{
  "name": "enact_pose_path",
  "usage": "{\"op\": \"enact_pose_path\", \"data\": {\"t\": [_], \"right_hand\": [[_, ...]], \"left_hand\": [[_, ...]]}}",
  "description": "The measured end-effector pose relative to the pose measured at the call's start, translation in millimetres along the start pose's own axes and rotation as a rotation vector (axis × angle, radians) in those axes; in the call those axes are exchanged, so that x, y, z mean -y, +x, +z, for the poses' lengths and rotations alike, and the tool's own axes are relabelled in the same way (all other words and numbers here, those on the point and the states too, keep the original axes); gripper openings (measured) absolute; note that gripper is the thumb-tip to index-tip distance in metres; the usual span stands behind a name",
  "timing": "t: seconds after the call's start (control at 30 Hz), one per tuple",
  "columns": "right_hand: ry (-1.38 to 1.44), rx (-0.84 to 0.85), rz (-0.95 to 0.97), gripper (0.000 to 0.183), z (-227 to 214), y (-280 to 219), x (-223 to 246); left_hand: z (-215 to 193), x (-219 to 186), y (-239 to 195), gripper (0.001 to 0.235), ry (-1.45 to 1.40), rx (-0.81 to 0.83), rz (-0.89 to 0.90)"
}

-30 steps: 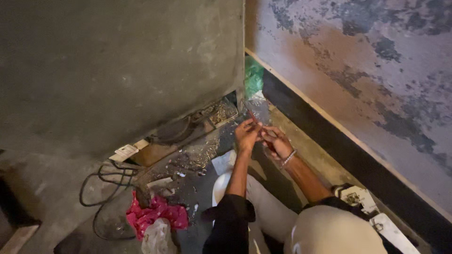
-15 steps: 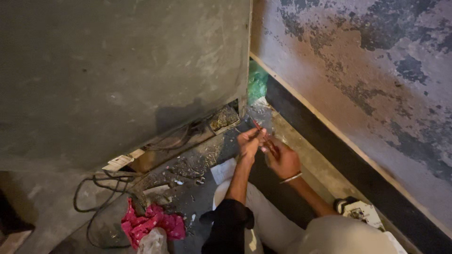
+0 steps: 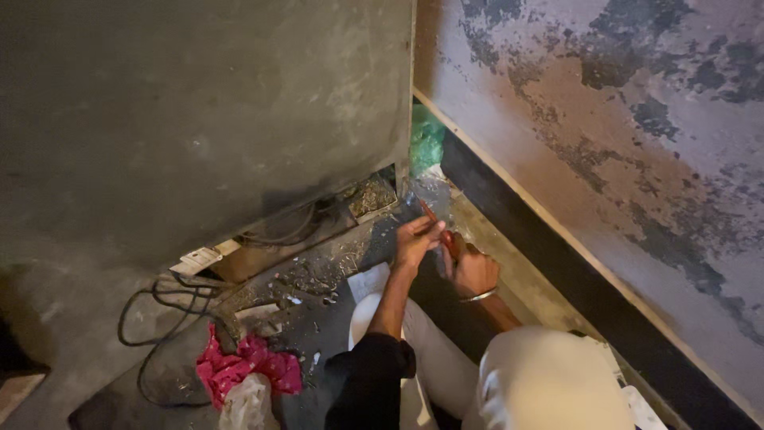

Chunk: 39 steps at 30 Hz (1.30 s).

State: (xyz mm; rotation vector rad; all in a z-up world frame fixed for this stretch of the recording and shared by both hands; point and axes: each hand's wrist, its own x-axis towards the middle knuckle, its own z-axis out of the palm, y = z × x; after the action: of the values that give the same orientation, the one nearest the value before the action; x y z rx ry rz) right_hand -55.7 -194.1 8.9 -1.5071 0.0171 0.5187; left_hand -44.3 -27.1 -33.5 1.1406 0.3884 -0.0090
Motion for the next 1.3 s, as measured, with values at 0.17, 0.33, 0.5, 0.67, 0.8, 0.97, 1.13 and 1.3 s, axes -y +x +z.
{"op": "enact_pose_path", "data": {"t": [0.17,0.33,0.5,0.67,0.8,0.97,1.13,1.3], "right_hand": [[0.249,0.104,0.195,0.036,0,-3,4],[0.204,0.068,0.183,0.036,11,1,12],[-0.44,-0.256,-0.33,0.037,29,-11,9],[0.057,0.0,0.111,0.037,19,-10,21],[0.187,0.091,0.21,0.037,9,-11,24],[-0.029,-0.013,0.052,0.038,34,-10,19],[-0.031,-0.009,0.031,0.038,20,-4,25],[0.07,0.056,0.08,0.039,4,3,23]], "left_hand": [[-4,8,5,0.034,0.052,-0.035,0.162],[-13,8,5,0.037,0.092,0.016,0.205],[-17,22,10,0.046,0.151,0.173,0.313],[-15,20,10,0.05,0.133,0.152,0.241],[-4,10,-10,0.065,0.121,-0.096,0.153],[-9,-22,-51,0.066,0.019,-0.177,0.147],[6,-29,-75,0.061,0.161,-0.266,0.192],[18,-10,-52,0.062,0.302,-0.191,0.354]]}}
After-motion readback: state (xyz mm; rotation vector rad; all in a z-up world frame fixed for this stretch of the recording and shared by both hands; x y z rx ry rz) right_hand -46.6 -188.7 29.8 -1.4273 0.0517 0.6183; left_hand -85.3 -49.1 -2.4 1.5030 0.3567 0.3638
